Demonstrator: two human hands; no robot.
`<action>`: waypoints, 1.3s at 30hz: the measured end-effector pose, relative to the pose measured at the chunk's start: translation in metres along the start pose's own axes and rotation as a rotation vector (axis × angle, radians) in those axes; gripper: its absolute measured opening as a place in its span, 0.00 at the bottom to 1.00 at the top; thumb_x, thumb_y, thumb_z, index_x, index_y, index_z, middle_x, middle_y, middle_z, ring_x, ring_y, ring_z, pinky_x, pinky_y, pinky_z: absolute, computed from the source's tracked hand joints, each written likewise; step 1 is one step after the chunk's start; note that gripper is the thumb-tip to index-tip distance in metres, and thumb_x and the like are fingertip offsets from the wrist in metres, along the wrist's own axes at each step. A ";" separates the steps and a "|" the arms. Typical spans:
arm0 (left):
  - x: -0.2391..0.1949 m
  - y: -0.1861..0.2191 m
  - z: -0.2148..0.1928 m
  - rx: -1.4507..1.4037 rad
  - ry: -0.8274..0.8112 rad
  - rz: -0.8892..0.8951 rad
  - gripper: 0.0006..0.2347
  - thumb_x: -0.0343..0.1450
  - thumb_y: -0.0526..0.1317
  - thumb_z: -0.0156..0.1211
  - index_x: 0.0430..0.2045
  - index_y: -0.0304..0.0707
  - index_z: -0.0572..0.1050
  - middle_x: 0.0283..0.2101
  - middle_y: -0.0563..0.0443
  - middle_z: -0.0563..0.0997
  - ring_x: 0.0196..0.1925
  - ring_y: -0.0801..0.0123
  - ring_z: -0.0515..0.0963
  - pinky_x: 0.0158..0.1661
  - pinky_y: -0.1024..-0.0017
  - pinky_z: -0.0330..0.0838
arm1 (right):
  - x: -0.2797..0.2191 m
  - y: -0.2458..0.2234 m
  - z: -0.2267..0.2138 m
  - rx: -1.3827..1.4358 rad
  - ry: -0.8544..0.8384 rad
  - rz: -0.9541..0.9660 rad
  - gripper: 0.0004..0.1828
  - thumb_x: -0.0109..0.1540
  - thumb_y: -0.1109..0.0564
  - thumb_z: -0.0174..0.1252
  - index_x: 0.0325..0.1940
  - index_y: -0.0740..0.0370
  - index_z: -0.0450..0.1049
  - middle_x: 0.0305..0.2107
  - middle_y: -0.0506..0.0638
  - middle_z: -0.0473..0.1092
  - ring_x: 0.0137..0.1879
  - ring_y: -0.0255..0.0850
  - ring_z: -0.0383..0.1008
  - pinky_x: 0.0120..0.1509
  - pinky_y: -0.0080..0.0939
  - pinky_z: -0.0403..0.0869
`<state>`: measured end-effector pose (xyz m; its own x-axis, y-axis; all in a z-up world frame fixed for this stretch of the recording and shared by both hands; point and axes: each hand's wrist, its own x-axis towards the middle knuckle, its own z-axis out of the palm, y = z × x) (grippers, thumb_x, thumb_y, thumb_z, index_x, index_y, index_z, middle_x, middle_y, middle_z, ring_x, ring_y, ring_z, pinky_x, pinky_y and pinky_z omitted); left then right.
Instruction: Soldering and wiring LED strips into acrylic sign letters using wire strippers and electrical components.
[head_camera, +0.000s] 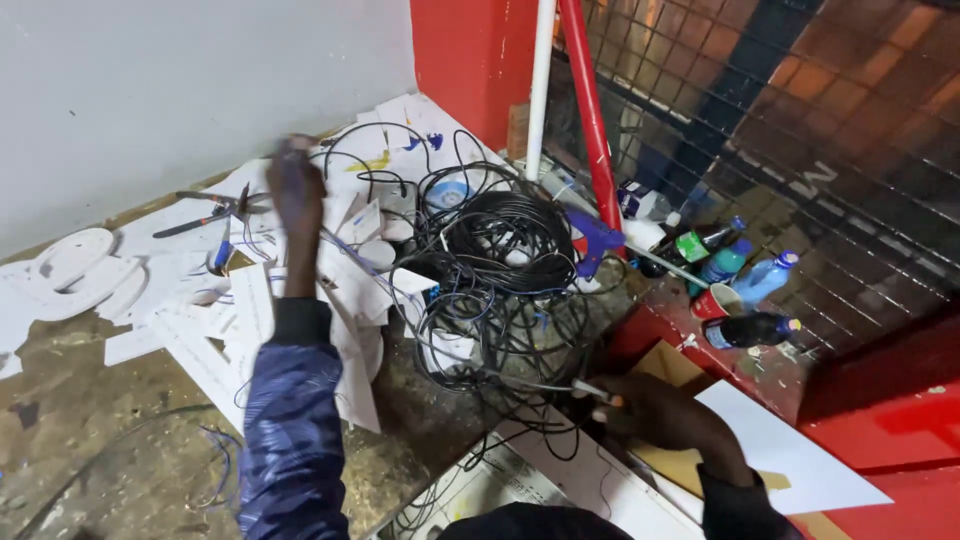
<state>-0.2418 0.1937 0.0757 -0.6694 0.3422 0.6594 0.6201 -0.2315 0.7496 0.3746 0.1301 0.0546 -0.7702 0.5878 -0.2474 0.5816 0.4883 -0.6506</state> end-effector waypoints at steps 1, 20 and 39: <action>-0.013 -0.020 0.027 -0.101 -0.208 0.044 0.12 0.83 0.41 0.49 0.50 0.42 0.82 0.24 0.58 0.77 0.24 0.75 0.74 0.28 0.72 0.72 | 0.002 -0.020 -0.003 0.002 -0.064 0.013 0.32 0.70 0.42 0.63 0.80 0.43 0.73 0.68 0.44 0.82 0.69 0.45 0.84 0.66 0.49 0.79; -0.232 0.166 -0.040 -0.572 -1.401 0.003 0.18 0.82 0.40 0.60 0.65 0.28 0.79 0.60 0.20 0.85 0.64 0.22 0.82 0.66 0.22 0.69 | 0.027 -0.053 -0.055 0.362 0.784 -0.221 0.13 0.67 0.44 0.75 0.38 0.54 0.84 0.24 0.48 0.81 0.32 0.36 0.81 0.46 0.35 0.81; -0.240 0.194 -0.031 -0.314 -0.744 -0.053 0.06 0.76 0.34 0.73 0.44 0.40 0.90 0.38 0.38 0.92 0.50 0.33 0.90 0.51 0.44 0.85 | 0.109 -0.003 0.059 0.491 0.177 -0.274 0.27 0.70 0.65 0.63 0.74 0.68 0.75 0.63 0.67 0.79 0.70 0.55 0.75 0.78 0.64 0.70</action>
<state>0.0265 0.0388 0.0643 -0.1783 0.8506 0.4946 0.3771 -0.4052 0.8328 0.2736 0.1545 -0.0131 -0.7954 0.6017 0.0731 0.1455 0.3067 -0.9406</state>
